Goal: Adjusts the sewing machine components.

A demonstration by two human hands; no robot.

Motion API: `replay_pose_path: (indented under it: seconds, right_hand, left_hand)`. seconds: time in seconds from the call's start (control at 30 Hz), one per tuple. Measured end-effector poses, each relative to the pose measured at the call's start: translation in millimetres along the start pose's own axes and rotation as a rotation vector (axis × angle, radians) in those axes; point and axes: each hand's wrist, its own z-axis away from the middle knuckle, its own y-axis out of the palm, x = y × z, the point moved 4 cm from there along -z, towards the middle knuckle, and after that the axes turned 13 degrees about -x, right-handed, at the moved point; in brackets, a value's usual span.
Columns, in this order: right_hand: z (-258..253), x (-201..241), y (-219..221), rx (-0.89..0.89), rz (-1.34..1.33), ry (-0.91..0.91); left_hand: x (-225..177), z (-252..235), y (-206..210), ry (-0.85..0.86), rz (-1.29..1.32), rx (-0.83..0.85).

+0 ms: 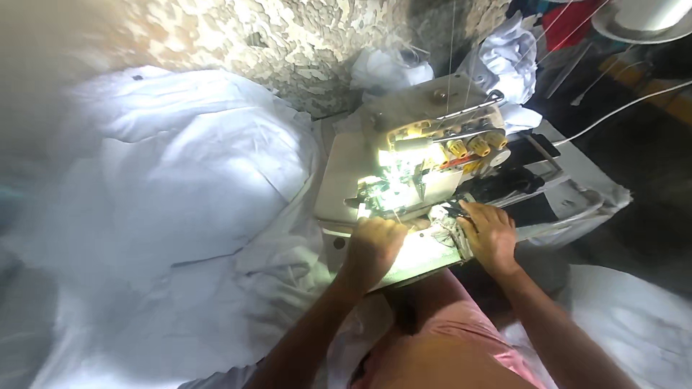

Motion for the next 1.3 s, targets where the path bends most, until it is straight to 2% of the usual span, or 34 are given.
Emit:
replay_pose_path:
  seconds: [0.1, 0.17, 0.2, 0.23, 0.33, 0.37, 0.4, 0.43, 0.5, 0.63, 0.73, 0.87, 1.0, 1.17, 1.3]
  right_hand:
    - [6.6, -11.9, 4.8, 0.054, 0.071, -0.005]
    - [6.2, 9.9, 0.7, 0.010, -0.047, -0.007]
    - [4.0, 28.4, -2.6, 0.020, -0.183, 0.057]
    - [1.0, 47.8, -2.7, 0.106, -0.368, 0.192]
    - [-11.4, 94.1, 18.4, 0.560, -0.969, 0.806]
    - [-13.5, 102.8, 26.8, 0.616, -1.092, 0.959]
    - [-15.0, 108.8, 32.7, 0.616, -1.167, 1.033]
    - [-15.5, 112.0, 36.6, 0.587, -1.212, 1.042]
    - [-13.5, 111.3, 42.3, 0.483, -1.203, 0.926]
    - [0.1, 102.7, 57.6, 0.352, -1.135, 0.774]
    - [10.6, 98.5, 67.5, 0.285, -1.161, 0.745]
    - [15.8, 97.2, 69.2, 0.240, -1.175, 0.714]
    - [16.9, 97.7, 70.5, 0.249, -1.152, 0.686]
    - [17.9, 97.7, 72.4, 0.247, -1.125, 0.613]
    - [16.8, 98.9, 71.5, 0.260, -1.121, 0.620]
  left_hand:
    - [-7.3, 12.0, 10.0, 0.005, -0.053, -0.033]
    - [-10.4, 12.8, 10.7, 0.013, -0.067, -0.040]
    - [-12.4, 11.7, 10.3, 0.027, -0.072, -0.038]
    - [-14.2, 10.6, 9.5, 0.044, -0.078, -0.033]
    - [-15.4, 10.5, 7.2, 0.113, -0.084, 0.004]
    - [-13.8, 11.6, 5.8, 0.133, -0.079, 0.022]
    - [-10.4, 12.3, 3.6, 0.136, -0.051, 0.037]
    - [-4.6, 11.4, -0.1, 0.108, 0.001, 0.050]
    - [15.3, -0.7, -11.7, -0.031, 0.100, 0.053]
    - [72.1, -46.4, -20.1, -0.374, 0.069, 0.045]
    - [97.1, -67.8, -2.4, -0.497, 0.087, 0.241]
    - [101.9, -71.4, 17.0, -0.500, 0.154, 0.357]
    - [101.4, -66.9, 21.4, -0.530, 0.138, 0.324]
    - [101.4, -68.5, 24.6, -0.408, 0.078, 0.269]
    - [99.2, -72.4, 29.7, -0.374, 0.044, 0.319]
